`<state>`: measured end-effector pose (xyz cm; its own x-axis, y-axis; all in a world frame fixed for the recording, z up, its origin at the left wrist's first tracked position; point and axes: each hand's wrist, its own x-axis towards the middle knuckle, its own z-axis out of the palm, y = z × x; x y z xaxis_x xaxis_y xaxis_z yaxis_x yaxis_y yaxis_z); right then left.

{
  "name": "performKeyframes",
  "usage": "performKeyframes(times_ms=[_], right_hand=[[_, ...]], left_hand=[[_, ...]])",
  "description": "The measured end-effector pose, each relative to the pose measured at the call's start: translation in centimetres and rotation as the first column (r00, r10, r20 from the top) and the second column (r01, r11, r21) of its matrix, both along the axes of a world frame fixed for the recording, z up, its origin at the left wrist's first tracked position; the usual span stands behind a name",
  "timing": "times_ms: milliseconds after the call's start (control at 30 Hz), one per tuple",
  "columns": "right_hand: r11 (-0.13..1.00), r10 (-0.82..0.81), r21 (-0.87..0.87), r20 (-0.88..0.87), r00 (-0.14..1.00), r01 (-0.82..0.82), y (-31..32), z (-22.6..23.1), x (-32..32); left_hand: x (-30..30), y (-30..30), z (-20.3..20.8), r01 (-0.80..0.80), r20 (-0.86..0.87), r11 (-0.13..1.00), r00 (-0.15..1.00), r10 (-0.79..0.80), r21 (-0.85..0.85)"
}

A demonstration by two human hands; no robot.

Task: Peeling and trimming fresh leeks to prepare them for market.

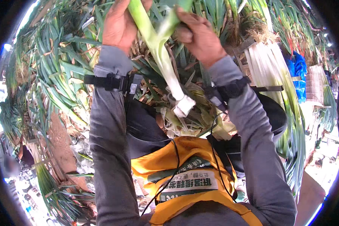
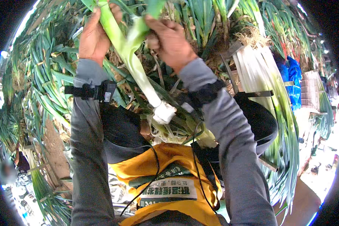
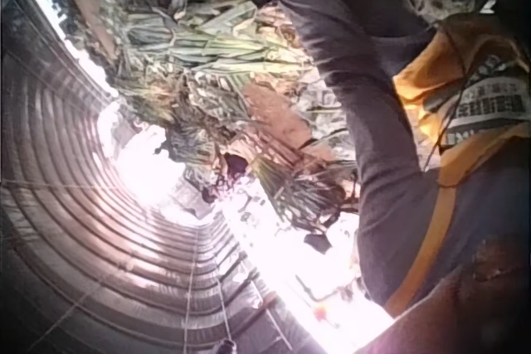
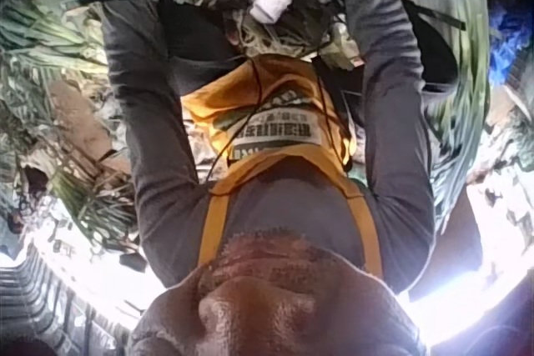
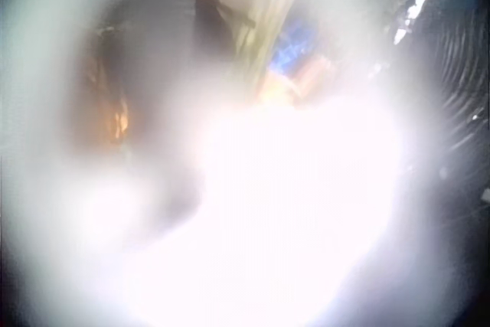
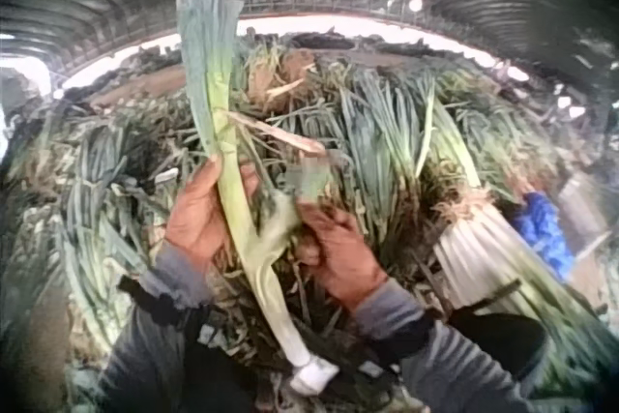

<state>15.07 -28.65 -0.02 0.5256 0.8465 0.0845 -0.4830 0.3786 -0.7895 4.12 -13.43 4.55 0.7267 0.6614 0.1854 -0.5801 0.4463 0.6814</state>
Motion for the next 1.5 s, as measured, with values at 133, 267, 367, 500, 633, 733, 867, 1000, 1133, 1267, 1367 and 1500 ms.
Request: performKeyframes(times_ms=[133, 267, 367, 500, 633, 733, 867, 1000, 1133, 1267, 1367, 1500], right_hand=[[0.915, 0.192, -0.384, 0.148, 0.970, -0.123, -5.1, -1.1, -1.4], [0.552, 0.596, -0.832, 0.339, 0.728, -0.064, -13.3, -10.7, -2.0], [0.444, 0.619, -0.892, 0.233, 0.750, -0.090, -17.4, -15.5, -1.5], [0.631, 0.416, -0.707, 0.656, 0.630, 0.320, -12.4, -9.2, -3.6], [0.850, 0.261, -0.288, 0.958, 0.123, 0.440, -8.4, -7.2, -5.9], [0.864, 0.310, -0.328, 0.944, 0.109, 0.382, -7.2, -6.9, -7.8], [0.866, 0.358, -0.487, 0.761, 0.541, 0.112, -7.3, -7.0, -7.0], [0.817, 0.536, -0.461, 0.388, 0.750, -0.345, -8.0, -4.9, -5.7], [0.779, 0.582, -0.552, 0.462, 0.669, -0.297, -8.6, -4.1, -5.9], [0.876, 0.415, -0.477, 0.683, 0.601, -0.063, -11.1, -1.3, -7.4], [0.850, 0.378, -0.522, 0.703, 0.602, 0.076, -14.8, -1.9, -8.5], [0.685, 0.525, -0.720, 0.592, 0.612, 0.109, -24.5, -1.8, -9.1]], left_hand=[[-3.2, 5.2, -0.9, -0.032, 0.063, 0.995, 0.998, 0.027, 0.093], [-4.3, 8.3, -1.6, 0.068, 0.137, 0.996, 0.988, -0.075, 0.054], [-3.7, 8.4, -2.5, -0.038, 0.020, 0.986, 0.999, 0.035, 0.164], [-5.3, 13.7, -3.4, 0.166, 0.255, 0.986, 0.953, -0.164, 0.015], [-5.0, 14.8, -4.6, 0.166, 0.289, 0.986, 0.943, -0.168, 0.033], [-5.2, 15.8, -6.1, 0.130, 0.291, 0.992, 0.948, -0.126, 0.006], [-6.8, 17.6, -6.7, -0.191, 0.128, 0.961, 0.967, 0.219, -0.200], [-7.0, 17.4, -7.2, -0.051, 0.242, 0.975, 0.965, 0.104, -0.215], [-6.1, 18.8, -8.4, 0.212, 0.300, 0.917, 0.948, -0.108, -0.339], [-7.6, 20.7, -12.3, 0.287, 0.291, 0.927, 0.933, -0.213, -0.241], [-6.5, 19.5, -14.0, -0.258, -0.330, 0.950, 0.893, 0.305, 0.178], [-6.6, 20.2, -12.3, -0.527, -0.193, 0.807, 0.850, 0.491, -0.266]])
